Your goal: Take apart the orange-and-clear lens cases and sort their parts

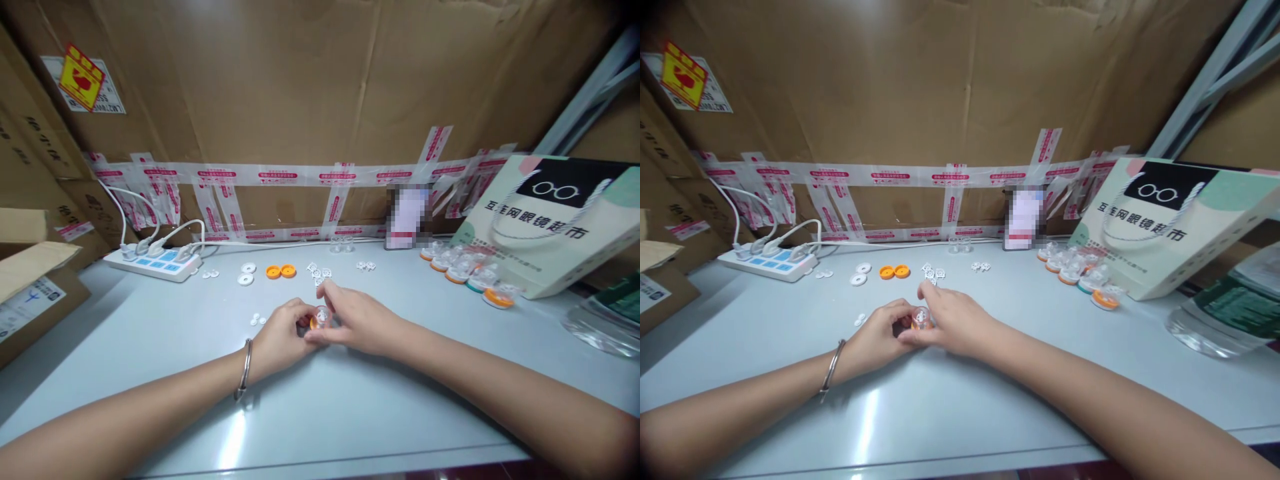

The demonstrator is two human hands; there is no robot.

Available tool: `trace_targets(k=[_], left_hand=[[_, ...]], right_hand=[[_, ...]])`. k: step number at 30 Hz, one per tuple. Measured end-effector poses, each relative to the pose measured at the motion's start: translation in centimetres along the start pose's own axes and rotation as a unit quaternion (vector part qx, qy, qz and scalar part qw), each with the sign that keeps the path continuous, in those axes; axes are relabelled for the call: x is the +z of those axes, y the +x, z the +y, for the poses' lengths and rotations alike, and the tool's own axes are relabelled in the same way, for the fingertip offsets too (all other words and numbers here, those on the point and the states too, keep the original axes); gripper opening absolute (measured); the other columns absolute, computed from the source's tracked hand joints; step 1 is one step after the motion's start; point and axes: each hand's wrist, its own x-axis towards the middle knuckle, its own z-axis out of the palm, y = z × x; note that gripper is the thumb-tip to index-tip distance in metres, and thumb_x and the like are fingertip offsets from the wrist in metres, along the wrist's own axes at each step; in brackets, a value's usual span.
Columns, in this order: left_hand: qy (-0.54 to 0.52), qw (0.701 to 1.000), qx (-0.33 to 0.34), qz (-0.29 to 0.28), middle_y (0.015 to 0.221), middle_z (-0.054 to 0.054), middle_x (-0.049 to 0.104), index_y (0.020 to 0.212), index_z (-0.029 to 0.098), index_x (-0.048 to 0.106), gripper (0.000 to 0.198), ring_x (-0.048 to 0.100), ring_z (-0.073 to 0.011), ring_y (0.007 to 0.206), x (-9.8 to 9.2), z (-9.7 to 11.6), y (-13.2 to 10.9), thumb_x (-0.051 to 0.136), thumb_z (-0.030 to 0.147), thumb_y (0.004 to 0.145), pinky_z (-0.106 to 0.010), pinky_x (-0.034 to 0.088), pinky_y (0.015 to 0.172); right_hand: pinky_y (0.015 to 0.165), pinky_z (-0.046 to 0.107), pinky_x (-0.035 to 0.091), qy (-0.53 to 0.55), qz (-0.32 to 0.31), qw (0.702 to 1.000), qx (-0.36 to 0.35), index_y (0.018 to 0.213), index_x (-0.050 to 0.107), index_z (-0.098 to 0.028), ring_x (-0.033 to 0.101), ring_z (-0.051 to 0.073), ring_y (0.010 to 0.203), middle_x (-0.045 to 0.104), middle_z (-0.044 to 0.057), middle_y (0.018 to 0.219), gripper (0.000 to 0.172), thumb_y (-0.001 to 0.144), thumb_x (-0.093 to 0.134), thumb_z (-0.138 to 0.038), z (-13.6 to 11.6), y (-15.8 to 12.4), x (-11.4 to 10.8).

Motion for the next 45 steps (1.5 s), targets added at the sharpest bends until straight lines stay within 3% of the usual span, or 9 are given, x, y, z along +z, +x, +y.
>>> trace_targets(k=[2, 6, 12, 16, 22, 27, 34, 39, 45], left_hand=[[0.003, 1.0, 0.001, 0.004, 0.072, 0.0, 0.052, 0.069, 0.016, 0.059, 0.005, 0.05, -0.013, 0.067, 0.0, 0.0, 0.0, 0.061, 0.02, 0.066, -0.024, 0.041, 0.061], [0.006, 1.0, 0.012, 0.005, 0.07, 0.0, 0.05, 0.066, 0.016, 0.057, 0.001, 0.049, -0.0128, 0.066, 0.1, 0.1, 0.0, 0.058, 0.017, 0.067, -0.023, 0.039, 0.061], [-0.009, 1.0, 0.015, -0.005, 0.071, -0.001, 0.051, 0.062, 0.016, 0.057, 0.009, 0.049, -0.0132, 0.068, 0.1, -0.2, 0.0, 0.06, 0.021, 0.069, -0.023, 0.039, 0.062], [-0.014, 1.0, 0.005, -0.016, 0.075, -0.001, 0.052, 0.068, 0.017, 0.063, 0.006, 0.05, -0.013, 0.069, 0.0, -0.3, -0.1, 0.064, 0.022, 0.067, -0.024, 0.04, 0.064], [-0.01, 1.0, -0.005, -0.028, 0.077, -0.001, 0.052, 0.076, 0.019, 0.067, 0.009, 0.051, -0.0136, 0.072, -0.2, 0.1, -0.3, 0.066, 0.022, 0.068, -0.024, 0.042, 0.068], [-0.02, 0.999, -0.001, -0.038, 0.078, -0.002, 0.052, 0.077, 0.018, 0.066, 0.008, 0.05, -0.014, 0.075, -0.1, -0.1, -0.3, 0.065, 0.02, 0.069, -0.025, 0.041, 0.072], [-0.019, 0.999, 0.011, -0.036, 0.078, -0.002, 0.051, 0.078, 0.018, 0.065, 0.008, 0.048, -0.0133, 0.073, -0.2, -0.2, -0.3, 0.064, 0.02, 0.07, -0.024, 0.04, 0.07], [-0.016, 0.999, 0.011, -0.034, 0.078, -0.001, 0.048, 0.078, 0.018, 0.064, 0.009, 0.048, -0.0125, 0.072, -0.2, -0.4, -0.4, 0.064, 0.02, 0.069, -0.024, 0.04, 0.069], [-0.007, 1.0, 0.01, -0.029, 0.079, 0.0, 0.048, 0.079, 0.018, 0.063, 0.011, 0.047, -0.0121, 0.071, -0.1, -0.6, -0.4, 0.064, 0.023, 0.07, -0.023, 0.039, 0.068]], right_hand=[[0.054, 0.023, 0.033, -0.013, -0.008, 1.0, 0.013, 0.09, 0.046, -0.019, 0.051, 0.015, 0.061, 0.059, 0.002, 0.071, 0.027, 0.078, 0.051, -0.043, -0.2, 0.0, 0.4], [0.053, 0.021, 0.03, 0.005, 0.004, 0.998, -0.065, 0.084, 0.046, -0.02, 0.048, 0.011, 0.058, 0.058, -0.001, 0.068, 0.011, 0.08, 0.049, -0.03, 0.0, 0.1, 0.7], [0.058, 0.023, 0.035, -0.014, -0.023, 0.984, -0.173, 0.081, 0.047, -0.018, 0.047, 0.012, 0.064, 0.056, 0.001, 0.072, 0.009, 0.083, 0.046, -0.027, 0.8, 0.5, 0.1], [0.066, 0.024, 0.039, 0.016, 0.005, 0.976, -0.216, 0.093, 0.049, -0.019, 0.049, 0.013, 0.073, 0.056, 0.003, 0.083, 0.013, 0.084, 0.045, -0.026, 0.3, 0.0, -2.4], [0.064, 0.024, 0.04, 0.049, 0.131, 0.98, -0.143, 0.099, 0.044, -0.021, 0.049, 0.012, 0.069, 0.054, 0.001, 0.081, 0.02, 0.083, 0.047, -0.03, 0.7, -0.8, -6.1], [0.058, 0.024, 0.041, 0.03, 0.244, 0.967, 0.065, 0.096, 0.04, -0.019, 0.055, 0.015, 0.066, 0.058, 0.001, 0.073, 0.03, 0.077, 0.053, -0.038, 6.0, 1.5, -6.8], [0.068, 0.029, 0.042, -0.122, 0.16, 0.953, 0.228, 0.105, 0.044, -0.016, 0.06, 0.022, 0.081, 0.065, 0.011, 0.087, 0.029, 0.078, 0.051, -0.025, 13.2, 5.5, -5.6], [0.068, 0.032, 0.041, -0.134, 0.154, 0.943, 0.264, 0.111, 0.042, -0.01, 0.06, 0.028, 0.085, 0.064, 0.019, 0.09, 0.036, 0.078, 0.05, -0.023, 14.9, 6.8, -3.7], [0.069, 0.031, 0.043, -0.108, 0.167, 0.941, 0.274, 0.115, 0.039, -0.009, 0.061, 0.026, 0.083, 0.064, 0.014, 0.089, 0.044, 0.077, 0.053, -0.027, 15.6, 7.5, -3.4]])
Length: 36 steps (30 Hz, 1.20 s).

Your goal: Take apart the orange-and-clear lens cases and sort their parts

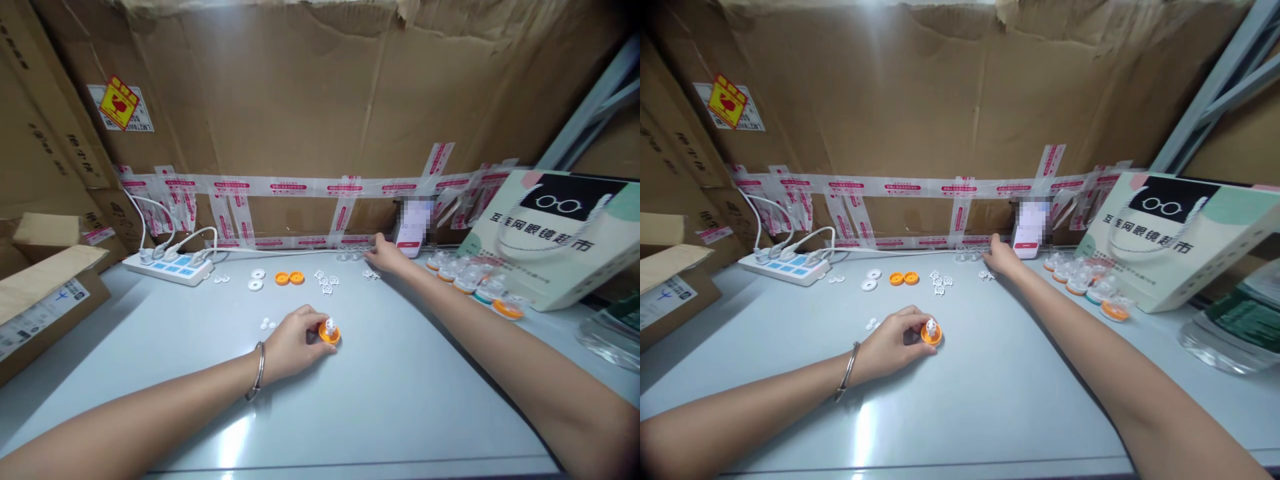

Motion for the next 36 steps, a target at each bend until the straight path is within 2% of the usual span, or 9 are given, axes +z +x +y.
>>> trace_targets(k=[4, 7, 8, 10, 13, 18, 23, 29, 36], left_hand=[[-0.001, 1.0, 0.001, 0.0, 0.079, 0.0, 0.048, 0.08, 0.018, 0.063, 0.011, 0.048, -0.0122, 0.071, 0.0, 0.0, 0.1, 0.063, 0.022, 0.07, -0.023, 0.04, 0.069], [0.005, 1.0, -0.002, -0.001, 0.079, 0.0, 0.049, 0.08, 0.018, 0.063, 0.011, 0.048, -0.0123, 0.071, 0.0, 0.1, 0.1, 0.063, 0.021, 0.07, -0.024, 0.04, 0.069], [0.008, 1.0, -0.004, -0.002, 0.079, 0.0, 0.049, 0.081, 0.018, 0.063, 0.012, 0.048, -0.0124, 0.071, 0.0, 0.2, 0.2, 0.063, 0.021, 0.07, -0.024, 0.04, 0.068], [0.015, 1.0, -0.004, -0.002, 0.079, -0.001, 0.049, 0.082, 0.018, 0.063, 0.013, 0.047, -0.0126, 0.07, 0.0, 0.2, 0.2, 0.063, 0.022, 0.07, -0.024, 0.039, 0.067], [0.024, 1.0, 0.003, 0.001, 0.078, -0.001, 0.05, 0.081, 0.017, 0.062, 0.013, 0.047, -0.0128, 0.069, 0.0, 0.3, 0.2, 0.063, 0.024, 0.07, -0.024, 0.04, 0.064], [0.016, 1.0, 0.011, 0.004, 0.076, -0.001, 0.052, 0.084, 0.018, 0.064, 0.014, 0.048, -0.0131, 0.069, 0.0, 0.3, 0.2, 0.059, 0.027, 0.074, -0.023, 0.04, 0.063], [0.006, 1.0, -0.022, 0.01, 0.075, 0.0, 0.051, 0.08, 0.017, 0.064, 0.012, 0.048, -0.0125, 0.068, 0.0, 0.2, 0.3, 0.064, 0.024, 0.069, -0.023, 0.04, 0.063], [0.036, 0.999, -0.007, 0.017, 0.081, -0.002, 0.053, 0.083, 0.017, 0.062, 0.012, 0.051, -0.0142, 0.073, 0.1, 0.1, 0.4, 0.06, 0.024, 0.073, -0.025, 0.042, 0.068], [0.006, 0.999, 0.002, 0.046, 0.086, -0.003, 0.059, 0.094, 0.017, 0.059, 0.028, 0.056, -0.0169, 0.08, 0.3, -0.4, 0.7, 0.066, 0.028, 0.068, -0.027, 0.046, 0.073]], right_hand=[[0.079, 0.033, 0.042, 0.016, 0.047, 0.999, -0.009, 0.12, 0.033, -0.008, 0.054, 0.028, 0.101, 0.055, 0.02, 0.111, 0.057, 0.074, 0.058, -0.032, -1.0, -1.2, -2.0], [0.078, 0.03, 0.042, 0.11, 0.122, 0.979, -0.122, 0.104, 0.043, -0.014, 0.053, 0.022, 0.098, 0.055, 0.014, 0.107, 0.034, 0.078, 0.053, -0.034, -3.1, -4.7, -3.9], [0.072, 0.028, 0.042, 0.147, 0.102, 0.969, -0.168, 0.093, 0.046, -0.016, 0.055, 0.019, 0.084, 0.058, 0.009, 0.093, 0.023, 0.081, 0.048, -0.036, -4.0, -6.3, -4.2], [0.06, 0.025, 0.04, 0.185, 0.014, 0.95, -0.25, 0.08, 0.046, -0.018, 0.051, 0.013, 0.065, 0.055, 0.002, 0.073, 0.022, 0.085, 0.041, -0.039, -5.6, -9.6, -4.2], [0.055, 0.022, 0.037, 0.185, -0.096, 0.922, -0.326, 0.083, 0.046, -0.018, 0.044, 0.01, 0.059, 0.049, -0.002, 0.069, 0.025, 0.078, 0.053, -0.041, -7.2, -13.5, -2.7], [0.057, 0.021, 0.036, 0.246, -0.137, 0.878, -0.388, 0.092, 0.051, -0.018, 0.043, 0.009, 0.061, 0.049, -0.001, 0.072, 0.016, 0.082, 0.051, -0.03, -7.2, -14.9, -0.3], [0.063, 0.021, 0.04, 0.311, -0.17, 0.85, -0.39, 0.1, 0.051, -0.019, 0.047, 0.009, 0.067, 0.055, 0.002, 0.085, 0.017, 0.084, 0.046, -0.02, -6.9, -14.5, 0.1], [0.067, 0.023, 0.041, 0.315, -0.145, 0.87, -0.351, 0.094, 0.051, -0.017, 0.051, 0.011, 0.072, 0.057, 0.003, 0.083, 0.013, 0.083, 0.045, -0.015, -7.2, -14.5, 0.5], [0.053, 0.02, 0.035, 0.343, -0.14, 0.881, -0.293, 0.09, 0.051, -0.017, 0.042, 0.009, 0.056, 0.047, -0.004, 0.063, 0.012, 0.08, 0.052, -0.025, -7.4, -14.2, 1.1]])
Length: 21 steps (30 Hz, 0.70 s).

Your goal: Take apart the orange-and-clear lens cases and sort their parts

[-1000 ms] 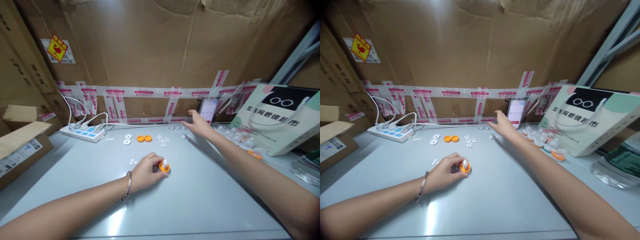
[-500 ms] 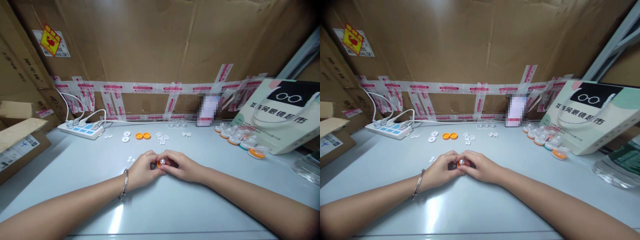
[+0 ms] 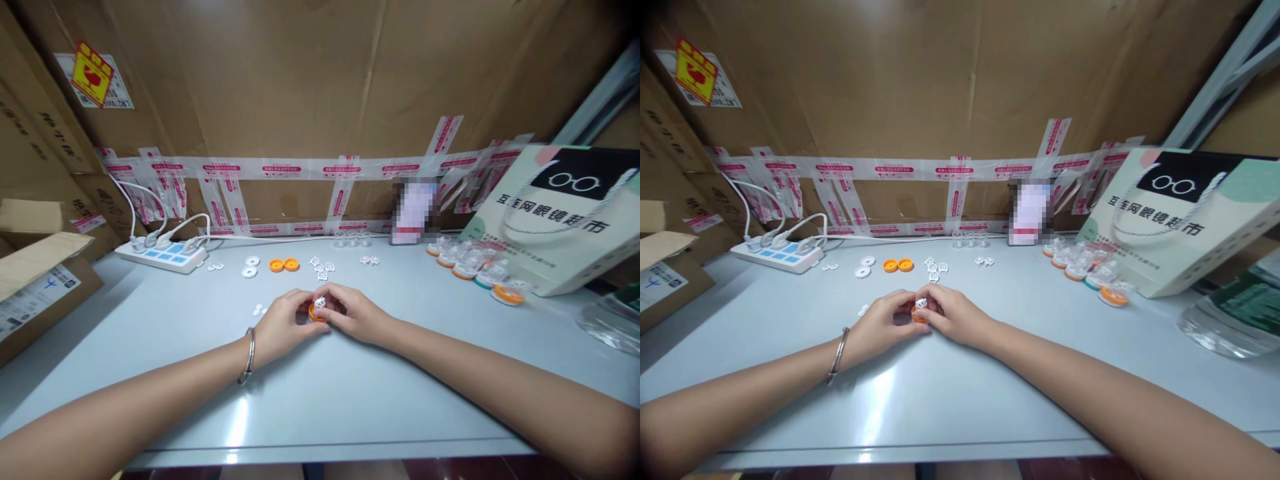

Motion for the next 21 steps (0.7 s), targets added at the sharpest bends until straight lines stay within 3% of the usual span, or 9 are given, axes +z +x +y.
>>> trace_targets(k=[6, 10, 18, 21], left_hand=[[-0.017, 1.0, -0.004, 0.002, 0.088, -0.004, 0.063, 0.09, 0.016, 0.058, 0.025, 0.058, -0.0174, 0.082, 0.0, -0.2, 0.8, 0.065, 0.025, 0.068, -0.03, 0.047, 0.076], [-0.01, 1.0, 0.0, 0.001, 0.092, -0.006, 0.063, 0.093, 0.014, 0.056, 0.027, 0.059, -0.0181, 0.085, 0.0, -0.4, 1.0, 0.064, 0.026, 0.07, -0.032, 0.047, 0.079], [0.02, 1.0, 0.016, 0.013, 0.087, -0.006, 0.061, 0.09, 0.014, 0.059, 0.025, 0.058, -0.0183, 0.081, 0.1, -1.0, 1.2, 0.064, 0.027, 0.07, -0.032, 0.048, 0.076], [0.012, 1.0, 0.013, 0.015, 0.087, -0.006, 0.061, 0.091, 0.014, 0.06, 0.025, 0.058, -0.0179, 0.081, 0.1, -0.9, 1.2, 0.064, 0.026, 0.069, -0.031, 0.048, 0.075]], right_hand=[[0.051, 0.019, 0.034, 0.06, 0.014, 0.997, 0.039, 0.084, 0.052, -0.016, 0.039, 0.008, 0.054, 0.043, -0.006, 0.059, 0.018, 0.077, 0.056, -0.032, 0.1, 0.3, -0.2], [0.051, 0.02, 0.034, 0.043, 0.027, 0.998, 0.038, 0.081, 0.054, -0.016, 0.041, 0.008, 0.054, 0.043, -0.005, 0.058, 0.014, 0.078, 0.055, -0.03, 0.0, 0.4, -0.2], [0.067, 0.025, 0.041, -0.067, 0.058, 0.994, -0.066, 0.086, 0.057, -0.016, 0.051, 0.013, 0.072, 0.056, 0.003, 0.078, 0.008, 0.083, 0.049, -0.019, 0.0, 0.2, 0.1], [0.071, 0.026, 0.042, -0.078, 0.061, 0.992, -0.076, 0.086, 0.056, -0.016, 0.053, 0.014, 0.078, 0.058, 0.006, 0.083, 0.011, 0.084, 0.046, -0.016, 0.0, 0.1, 0.2]])
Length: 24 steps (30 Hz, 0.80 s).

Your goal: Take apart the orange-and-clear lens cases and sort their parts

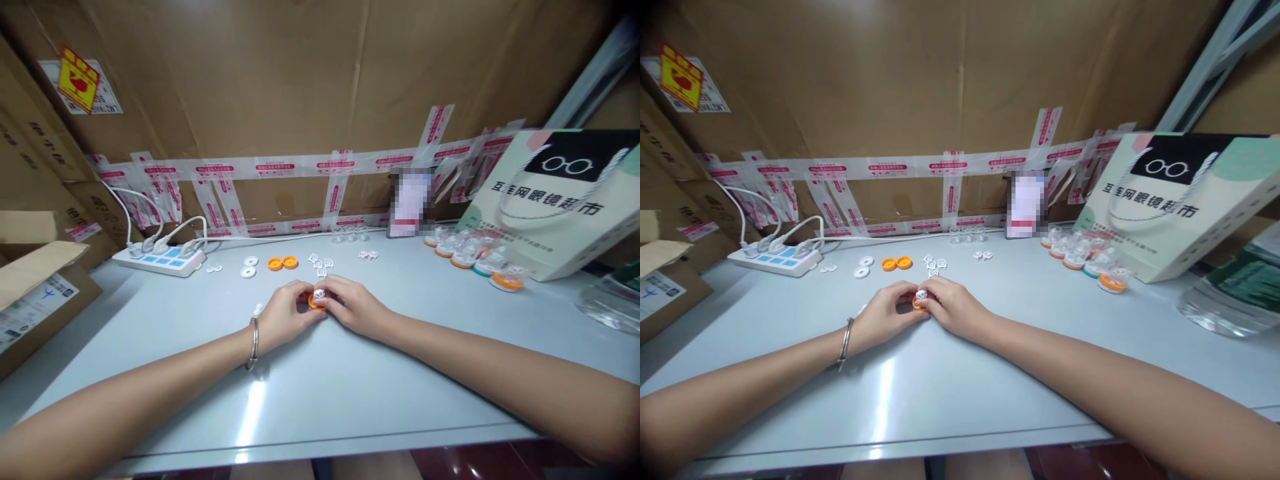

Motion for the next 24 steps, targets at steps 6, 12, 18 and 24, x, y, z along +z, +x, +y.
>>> trace_targets(k=[6, 12, 18, 24], left_hand=[[-0.021, 1.0, -0.009, 0.0, 0.09, -0.007, 0.062, 0.092, 0.013, 0.06, 0.026, 0.059, -0.0173, 0.082, 0.02, 0.37, -0.03, 0.064, 0.024, 0.069, -0.031, 0.048, 0.077], [-0.025, 0.999, -0.043, 0.008, 0.085, -0.005, 0.064, 0.088, 0.013, 0.06, 0.025, 0.059, -0.0168, 0.079, 0.09, 0.92, -0.28, 0.066, 0.022, 0.066, -0.029, 0.048, 0.074], [0.008, 1.0, -0.022, 0.018, 0.079, -0.003, 0.062, 0.08, 0.014, 0.06, 0.017, 0.058, -0.0158, 0.075, -0.05, 0.84, -0.31, 0.063, 0.025, 0.067, -0.026, 0.047, 0.068], [-0.006, 1.0, 0.014, 0.015, 0.09, -0.004, 0.062, 0.096, 0.015, 0.058, 0.031, 0.058, -0.016, 0.082, 0.15, 0.21, -0.33, 0.06, 0.016, 0.065, -0.028, 0.048, 0.075]], right_hand=[[0.071, 0.027, 0.043, -0.026, 0.008, 1.0, -0.014, 0.085, 0.054, -0.017, 0.054, 0.016, 0.077, 0.058, 0.006, 0.081, 0.012, 0.083, 0.043, -0.013, 0.09, -0.1, 0.2], [0.06, 0.024, 0.041, 0.0, 0.047, 0.997, 0.055, 0.082, 0.048, -0.019, 0.053, 0.013, 0.062, 0.057, 0.001, 0.07, 0.008, 0.085, 0.043, -0.024, -0.46, -0.2, 0.23], [0.058, 0.022, 0.041, 0.039, 0.032, 0.995, 0.081, 0.08, 0.049, -0.019, 0.051, 0.011, 0.06, 0.056, -0.001, 0.069, 0.01, 0.083, 0.047, -0.028, -0.88, 0.02, 0.22], [0.067, 0.025, 0.044, 0.108, 0.109, 0.982, 0.111, 0.078, 0.053, -0.018, 0.054, 0.013, 0.071, 0.058, 0.001, 0.074, 0.014, 0.077, 0.057, -0.032, -0.29, 0.21, -0.15]])
